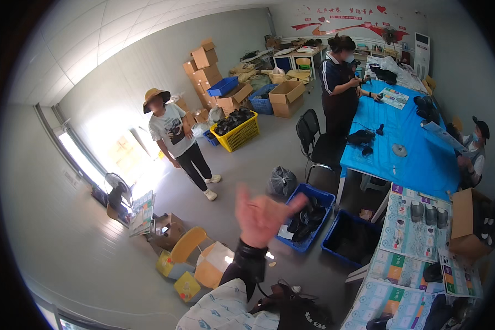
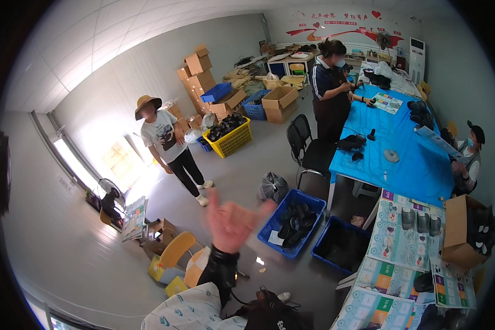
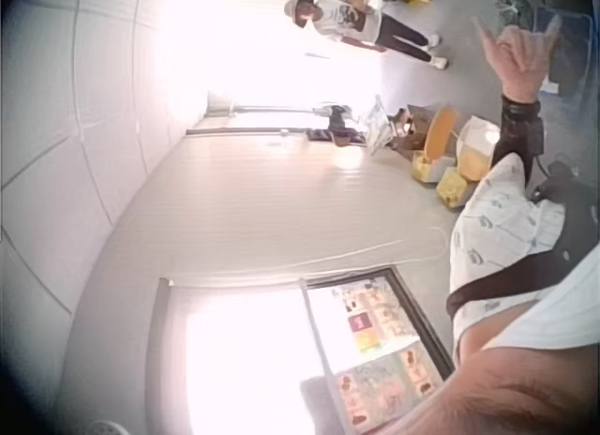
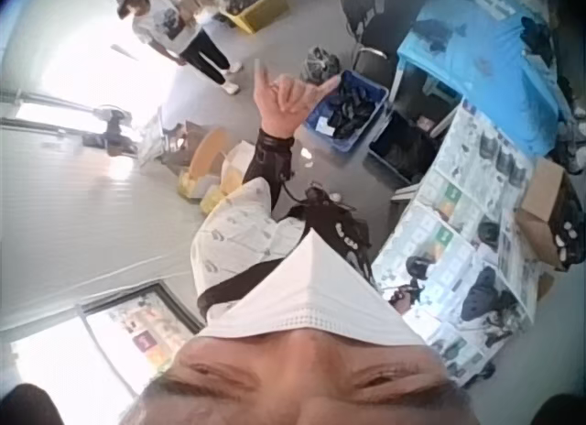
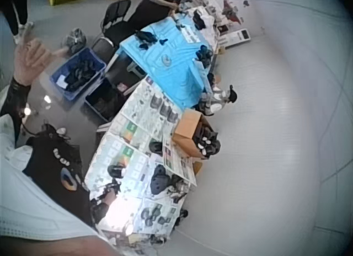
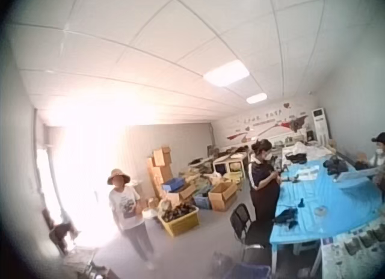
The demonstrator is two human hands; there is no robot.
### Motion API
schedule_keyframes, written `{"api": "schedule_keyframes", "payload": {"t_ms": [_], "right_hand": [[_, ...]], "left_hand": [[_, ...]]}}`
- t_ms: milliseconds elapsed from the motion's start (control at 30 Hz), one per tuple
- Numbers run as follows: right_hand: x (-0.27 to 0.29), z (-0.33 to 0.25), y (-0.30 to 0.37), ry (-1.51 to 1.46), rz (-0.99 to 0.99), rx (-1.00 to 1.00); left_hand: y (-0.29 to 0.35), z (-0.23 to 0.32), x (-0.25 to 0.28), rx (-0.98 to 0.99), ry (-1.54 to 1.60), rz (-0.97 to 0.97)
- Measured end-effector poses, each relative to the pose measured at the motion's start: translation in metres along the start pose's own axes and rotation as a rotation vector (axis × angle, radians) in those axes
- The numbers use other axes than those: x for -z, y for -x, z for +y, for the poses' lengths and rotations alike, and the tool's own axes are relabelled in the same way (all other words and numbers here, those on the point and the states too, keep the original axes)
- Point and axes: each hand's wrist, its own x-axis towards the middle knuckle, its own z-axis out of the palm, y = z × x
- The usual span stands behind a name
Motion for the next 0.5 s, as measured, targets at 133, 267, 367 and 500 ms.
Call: {"api": "schedule_keyframes", "payload": {"t_ms": [133,267,367,500], "right_hand": [[0.024,0.02,-0.029,-0.154,-0.115,0.005],[0.001,-0.034,0.026,-0.082,-0.168,0.097],[-0.002,-0.051,0.057,-0.141,-0.062,0.087],[0.02,-0.029,0.032,-0.112,-0.057,0.103]], "left_hand": [[0.048,-0.128,0.005,1.296,-0.371,0.151],[0.089,-0.161,0.054,1.132,-0.033,0.239],[0.051,-0.184,0.029,0.824,-0.748,-0.084],[0.049,-0.243,-0.048,0.701,-0.746,0.059]]}}
